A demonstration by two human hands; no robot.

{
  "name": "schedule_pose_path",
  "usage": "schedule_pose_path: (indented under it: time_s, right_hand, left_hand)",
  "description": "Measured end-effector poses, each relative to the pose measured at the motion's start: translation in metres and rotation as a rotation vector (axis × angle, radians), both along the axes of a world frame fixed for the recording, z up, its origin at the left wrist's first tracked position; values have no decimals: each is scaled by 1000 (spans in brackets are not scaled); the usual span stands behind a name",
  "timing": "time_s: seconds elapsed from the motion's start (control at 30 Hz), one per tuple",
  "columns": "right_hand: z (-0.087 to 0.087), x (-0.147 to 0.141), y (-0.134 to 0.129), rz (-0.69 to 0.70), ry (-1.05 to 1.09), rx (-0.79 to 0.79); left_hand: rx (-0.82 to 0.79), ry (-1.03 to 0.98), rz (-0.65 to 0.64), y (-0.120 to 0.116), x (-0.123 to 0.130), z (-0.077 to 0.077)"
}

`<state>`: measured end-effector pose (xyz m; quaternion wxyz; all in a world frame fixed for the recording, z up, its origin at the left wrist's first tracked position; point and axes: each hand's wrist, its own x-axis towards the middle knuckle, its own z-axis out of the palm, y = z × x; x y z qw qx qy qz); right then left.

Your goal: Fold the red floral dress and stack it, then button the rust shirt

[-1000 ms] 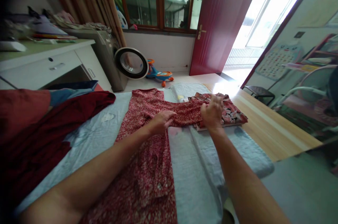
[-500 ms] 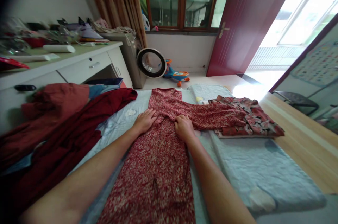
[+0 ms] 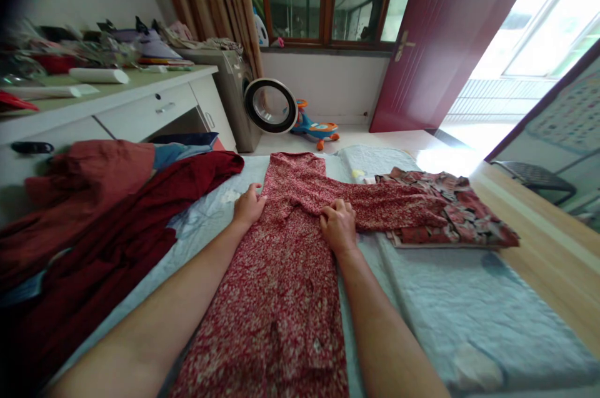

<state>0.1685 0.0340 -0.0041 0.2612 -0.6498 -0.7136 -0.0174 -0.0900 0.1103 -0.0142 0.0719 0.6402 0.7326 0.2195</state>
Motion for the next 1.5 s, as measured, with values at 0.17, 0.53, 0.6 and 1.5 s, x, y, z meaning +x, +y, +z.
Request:
schedule_pose_path:
  time_s: [0.17,0.53,0.6,1.5]
  right_hand:
    - [-5,-3,2,23,-1,3]
    - [-10,-6,6,37,98,73]
    - [-11,-5,7,50,112,75]
    - [-21,-3,14,182,95,49]
  left_hand:
    - [13,-62,2,2,-4,-2]
    - [179,357,-275,-3,10,6]
    - [105,369,-392,4,9,7]
    - [53,256,-378,91,29,-3]
